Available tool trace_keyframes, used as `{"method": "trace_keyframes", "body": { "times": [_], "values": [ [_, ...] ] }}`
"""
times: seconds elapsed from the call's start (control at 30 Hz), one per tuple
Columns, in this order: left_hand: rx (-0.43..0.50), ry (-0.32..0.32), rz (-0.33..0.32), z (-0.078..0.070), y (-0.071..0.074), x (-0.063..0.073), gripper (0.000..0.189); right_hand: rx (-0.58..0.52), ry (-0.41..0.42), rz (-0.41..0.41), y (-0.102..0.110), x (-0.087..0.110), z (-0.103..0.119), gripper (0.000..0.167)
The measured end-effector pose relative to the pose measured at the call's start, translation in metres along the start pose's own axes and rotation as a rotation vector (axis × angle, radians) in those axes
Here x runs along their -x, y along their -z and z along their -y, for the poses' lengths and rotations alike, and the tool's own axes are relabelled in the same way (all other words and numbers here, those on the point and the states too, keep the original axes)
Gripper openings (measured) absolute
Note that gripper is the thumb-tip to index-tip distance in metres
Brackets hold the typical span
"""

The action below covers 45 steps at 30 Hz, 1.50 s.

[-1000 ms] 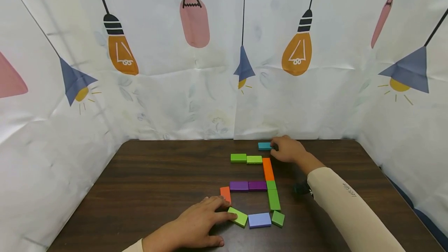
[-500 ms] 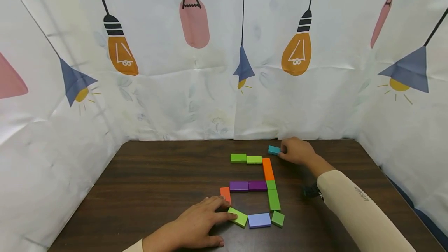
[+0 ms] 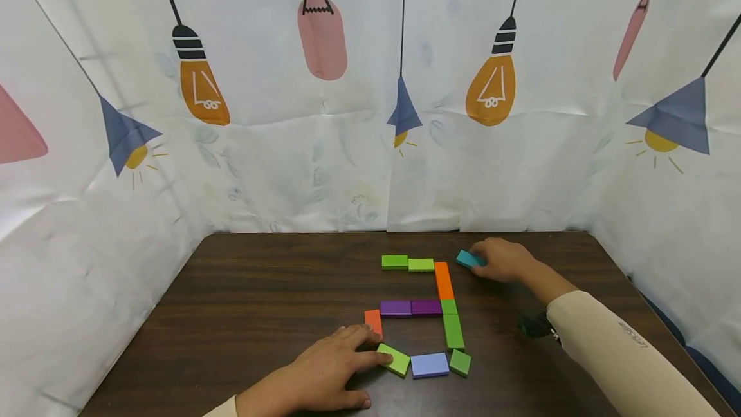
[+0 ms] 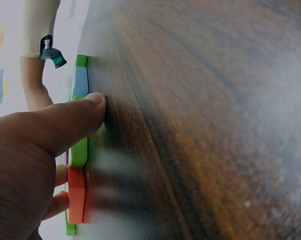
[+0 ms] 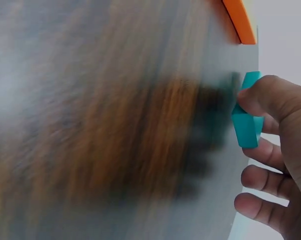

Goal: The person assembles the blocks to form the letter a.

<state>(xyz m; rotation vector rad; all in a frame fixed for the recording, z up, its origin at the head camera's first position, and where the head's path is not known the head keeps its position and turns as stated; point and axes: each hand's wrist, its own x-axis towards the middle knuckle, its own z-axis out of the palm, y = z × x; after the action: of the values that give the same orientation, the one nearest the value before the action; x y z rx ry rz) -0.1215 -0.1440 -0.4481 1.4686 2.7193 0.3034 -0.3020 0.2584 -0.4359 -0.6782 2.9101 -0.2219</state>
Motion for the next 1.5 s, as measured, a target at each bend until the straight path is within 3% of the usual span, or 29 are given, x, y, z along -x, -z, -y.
{"method": "trace_keyframes", "body": {
  "times": [0.4,0.93,1.5],
  "values": [
    [0.001,-0.002,-0.002,0.000,-0.002,-0.001,0.063,-0.019,0.078,-0.060,0.001,0.044,0.003,0.044],
    [0.015,0.013,0.011,0.001,-0.001,-0.001,0.064,-0.024,0.184,-0.094,-0.007,0.098,0.026,0.038],
    [0.033,0.034,0.034,0.001,0.001,0.000,0.064,-0.065,0.327,-0.089,-0.015,0.135,0.047,0.036]
  ]
}}
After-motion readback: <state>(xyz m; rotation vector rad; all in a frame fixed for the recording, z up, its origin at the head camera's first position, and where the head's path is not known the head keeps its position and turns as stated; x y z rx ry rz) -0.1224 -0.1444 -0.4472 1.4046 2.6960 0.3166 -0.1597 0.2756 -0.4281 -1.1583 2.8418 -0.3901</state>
